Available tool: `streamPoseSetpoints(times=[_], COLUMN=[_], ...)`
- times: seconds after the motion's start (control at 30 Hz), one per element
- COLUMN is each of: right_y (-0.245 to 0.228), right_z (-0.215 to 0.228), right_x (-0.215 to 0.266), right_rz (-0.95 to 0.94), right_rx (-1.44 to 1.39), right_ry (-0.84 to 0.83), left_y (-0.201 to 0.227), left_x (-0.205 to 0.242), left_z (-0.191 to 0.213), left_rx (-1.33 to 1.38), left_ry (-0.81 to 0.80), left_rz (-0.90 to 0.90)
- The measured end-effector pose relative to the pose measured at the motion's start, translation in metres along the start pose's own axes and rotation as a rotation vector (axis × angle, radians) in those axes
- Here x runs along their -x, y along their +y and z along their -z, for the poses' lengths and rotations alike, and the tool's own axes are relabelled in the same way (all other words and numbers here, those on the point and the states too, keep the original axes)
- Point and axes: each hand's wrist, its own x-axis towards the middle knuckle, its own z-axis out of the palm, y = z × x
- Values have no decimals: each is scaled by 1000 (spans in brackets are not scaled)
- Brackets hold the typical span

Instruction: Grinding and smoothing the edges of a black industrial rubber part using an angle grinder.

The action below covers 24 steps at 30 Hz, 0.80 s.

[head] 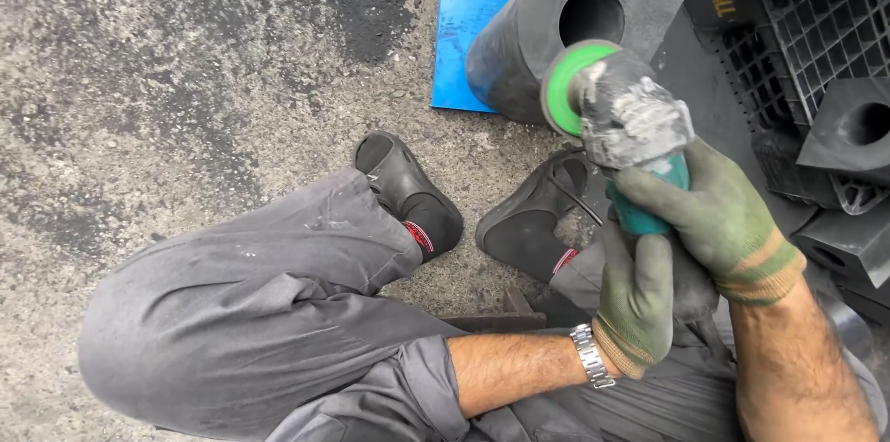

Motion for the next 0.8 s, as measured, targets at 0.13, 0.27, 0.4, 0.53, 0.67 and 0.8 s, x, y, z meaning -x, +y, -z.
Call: streamPoseSetpoints(times=[0.13, 0.27, 0.4, 0.53, 0.67, 0.8], right_y=[-20, 14, 21, -17, -12, 31], right_z=[-11, 8, 8, -10, -4, 15], right_x=[-11, 6, 5, -11, -7, 12], right_rz=[-10, 14, -60, 133, 61, -51], right_rx=[175, 259, 50, 79, 226, 34], right_ry=[-12, -3, 72, -28, -4, 87], left_y=[-3, 3, 5, 14, 19, 7], left_x=[-11, 7, 6, -16, -13, 6], left_z=[3, -1, 2, 5, 3, -3], left_rx=[90, 83, -53, 58, 138, 11], left_ry=[83, 55, -20, 66, 89, -30], left_rz=[-116, -7, -14, -89, -148, 59])
